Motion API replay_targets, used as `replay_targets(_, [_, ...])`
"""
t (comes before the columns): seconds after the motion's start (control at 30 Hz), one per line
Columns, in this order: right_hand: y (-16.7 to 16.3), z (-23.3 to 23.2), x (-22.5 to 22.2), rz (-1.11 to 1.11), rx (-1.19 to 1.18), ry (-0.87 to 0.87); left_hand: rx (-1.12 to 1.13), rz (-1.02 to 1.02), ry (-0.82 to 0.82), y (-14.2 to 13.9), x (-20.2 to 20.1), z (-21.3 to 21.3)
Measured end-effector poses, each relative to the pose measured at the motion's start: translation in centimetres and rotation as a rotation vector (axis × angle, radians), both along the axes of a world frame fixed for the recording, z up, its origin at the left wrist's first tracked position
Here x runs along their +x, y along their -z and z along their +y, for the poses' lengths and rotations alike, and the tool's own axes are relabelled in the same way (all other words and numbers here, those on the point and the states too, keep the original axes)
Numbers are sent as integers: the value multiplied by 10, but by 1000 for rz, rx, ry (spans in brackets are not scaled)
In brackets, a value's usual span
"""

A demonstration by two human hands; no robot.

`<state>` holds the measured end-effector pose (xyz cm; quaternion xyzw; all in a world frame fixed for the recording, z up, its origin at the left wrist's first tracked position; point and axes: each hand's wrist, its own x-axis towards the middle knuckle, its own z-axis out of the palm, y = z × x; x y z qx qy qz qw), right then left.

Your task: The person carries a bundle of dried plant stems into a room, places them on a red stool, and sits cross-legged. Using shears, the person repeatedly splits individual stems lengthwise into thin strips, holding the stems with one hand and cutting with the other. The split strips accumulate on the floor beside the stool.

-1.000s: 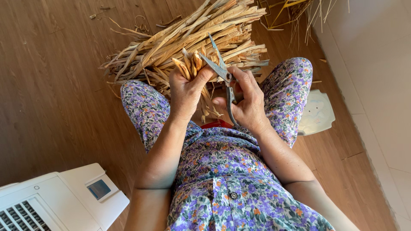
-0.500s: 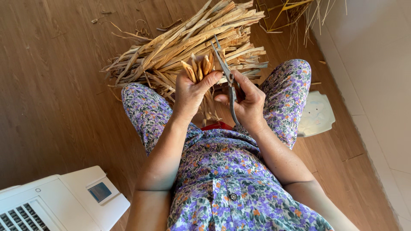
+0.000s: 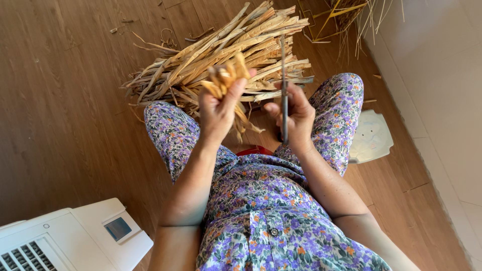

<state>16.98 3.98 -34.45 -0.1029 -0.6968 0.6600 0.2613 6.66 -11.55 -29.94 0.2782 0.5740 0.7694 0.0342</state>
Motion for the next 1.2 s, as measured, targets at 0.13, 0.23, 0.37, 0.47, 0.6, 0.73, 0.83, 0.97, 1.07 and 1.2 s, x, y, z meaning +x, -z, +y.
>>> replay_targets(0.13, [7,19,-6,131,-62,24,140,87,-80,-24,-9,-23])
replay_targets(0.23, [17,34,-13,132,-210,94,179,163,-163,-51,-2,-42])
replay_targets(0.37, [44,52,-19,109,-286,178,-7,277,-366,-84,5,-52])
replay_targets(0.47, [71,67,-24,93,-292,227,-201,449,-416,-85,1,-39])
replay_targets(0.6, [103,83,-29,65,-351,264,-498,635,-427,-59,-28,1])
replay_targets(0.73, [126,92,-29,-30,-459,321,-928,681,-250,-4,-72,76])
replay_targets(0.83, [136,99,-30,-20,-485,332,-1114,485,-75,52,-96,130])
replay_targets(0.97, [137,100,-31,-62,-448,310,-1350,224,75,121,-109,170])
replay_targets(1.07, [133,99,-35,-111,-464,323,-1289,387,-127,149,-108,180])
replay_targets(1.2, [127,98,-38,-120,-490,305,-1333,355,-203,154,-104,184])
